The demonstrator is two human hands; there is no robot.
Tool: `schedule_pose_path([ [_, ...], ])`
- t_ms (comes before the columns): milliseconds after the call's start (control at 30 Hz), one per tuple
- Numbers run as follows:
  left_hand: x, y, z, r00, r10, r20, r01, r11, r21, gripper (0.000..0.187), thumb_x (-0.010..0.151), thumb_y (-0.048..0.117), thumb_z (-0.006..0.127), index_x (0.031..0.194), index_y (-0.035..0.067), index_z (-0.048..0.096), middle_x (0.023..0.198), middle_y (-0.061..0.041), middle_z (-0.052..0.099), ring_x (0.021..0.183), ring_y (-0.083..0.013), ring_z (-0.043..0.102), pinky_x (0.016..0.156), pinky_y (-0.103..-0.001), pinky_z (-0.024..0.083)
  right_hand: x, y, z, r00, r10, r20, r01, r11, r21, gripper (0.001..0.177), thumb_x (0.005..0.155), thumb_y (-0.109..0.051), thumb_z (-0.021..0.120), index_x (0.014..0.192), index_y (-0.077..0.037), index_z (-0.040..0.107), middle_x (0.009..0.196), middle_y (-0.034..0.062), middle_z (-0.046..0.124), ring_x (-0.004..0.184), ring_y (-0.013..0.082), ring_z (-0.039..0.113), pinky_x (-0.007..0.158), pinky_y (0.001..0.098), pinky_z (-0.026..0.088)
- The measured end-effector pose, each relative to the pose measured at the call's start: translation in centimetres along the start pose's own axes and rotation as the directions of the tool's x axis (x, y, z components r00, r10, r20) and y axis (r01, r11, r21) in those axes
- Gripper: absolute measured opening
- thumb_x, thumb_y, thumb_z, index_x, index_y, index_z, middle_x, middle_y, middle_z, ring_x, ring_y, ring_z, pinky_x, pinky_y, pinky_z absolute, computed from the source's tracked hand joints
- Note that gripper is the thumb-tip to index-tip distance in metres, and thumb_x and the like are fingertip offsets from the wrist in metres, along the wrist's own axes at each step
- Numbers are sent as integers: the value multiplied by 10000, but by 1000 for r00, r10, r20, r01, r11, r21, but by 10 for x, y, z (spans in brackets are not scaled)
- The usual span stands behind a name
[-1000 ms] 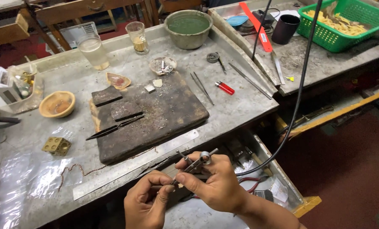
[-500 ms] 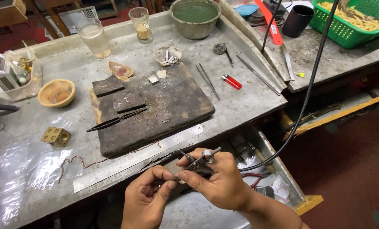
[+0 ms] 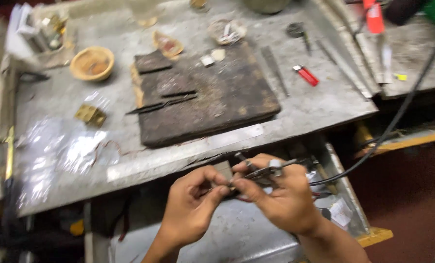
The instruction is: Measuring a metal chain against a ruler and cutting it to length using a jeweler's saw at a workbench.
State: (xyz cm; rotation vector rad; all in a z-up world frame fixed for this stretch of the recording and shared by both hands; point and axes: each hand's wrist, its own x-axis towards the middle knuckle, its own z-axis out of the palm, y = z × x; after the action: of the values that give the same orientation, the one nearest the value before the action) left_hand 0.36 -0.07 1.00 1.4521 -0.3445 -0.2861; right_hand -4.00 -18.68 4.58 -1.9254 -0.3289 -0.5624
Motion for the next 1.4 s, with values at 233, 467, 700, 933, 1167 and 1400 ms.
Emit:
schedule_pose_path([
  [233, 3, 24, -9, 971, 216, -98, -190, 956, 222, 44, 931, 91, 700, 899, 62, 692, 815, -15, 683, 622, -65, 546, 534, -202, 428, -3, -4, 4, 964, 216, -153, -213, 976, 32, 134, 904, -44, 714, 1019, 23, 695, 882, 128, 761, 757, 180, 792, 737, 252, 645],
  [467, 20, 34, -57, 671, 707, -222, -333, 555, 762, 59, 1028, 29, 645, 978, 5, 663, 888, -83, 618, 621, -155, 457, 586, -301, 385, -8, 9, -6, 919, 184, -348, -188, 982, 21, 105, 1057, 35, 613, 1125, 106, 577, 889, 247, 654, 799, 325, 739, 810, 334, 594],
  [700, 31, 15, -58, 667, 721, -188, -337, 517, 787, 90, 1040, 5, 605, 961, -28, 631, 856, -103, 569, 729, -213, 531, 621, -323, 447, -7, 13, -10, 929, 137, -343, -141, 990, 12, 120, 1092, 44, 601, 1129, 144, 546, 908, 285, 627, 824, 366, 725, 814, 374, 610],
  [933, 47, 0, -41, 712, 697, -83, -298, 407, 864, 76, 1050, 72, 612, 984, 67, 648, 861, -32, 501, 610, -158, 436, 471, -294, 315, -3, 2, -11, 894, 182, -409, -183, 982, 38, 164, 1068, -34, 625, 1120, 106, 559, 871, 252, 626, 790, 333, 724, 791, 350, 605],
  [1167, 102, -16, -22, 801, 589, 106, -279, 211, 937, 75, 1003, 135, 663, 954, 108, 613, 936, -55, 512, 477, -283, 471, 362, -385, 390, -3, -2, -14, 888, 202, -414, -198, 979, 53, 141, 1026, -2, 640, 1108, 91, 571, 848, 234, 642, 774, 307, 731, 787, 335, 622],
  [1400, 106, -6, -28, 817, 557, 146, -343, 267, 901, 58, 996, 94, 628, 990, 82, 684, 898, -57, 526, 492, -272, 493, 354, -423, 389, 0, -1, -20, 882, 187, -433, -187, 981, 43, 165, 1044, -26, 633, 1089, 117, 565, 834, 254, 625, 763, 323, 717, 760, 351, 610],
])
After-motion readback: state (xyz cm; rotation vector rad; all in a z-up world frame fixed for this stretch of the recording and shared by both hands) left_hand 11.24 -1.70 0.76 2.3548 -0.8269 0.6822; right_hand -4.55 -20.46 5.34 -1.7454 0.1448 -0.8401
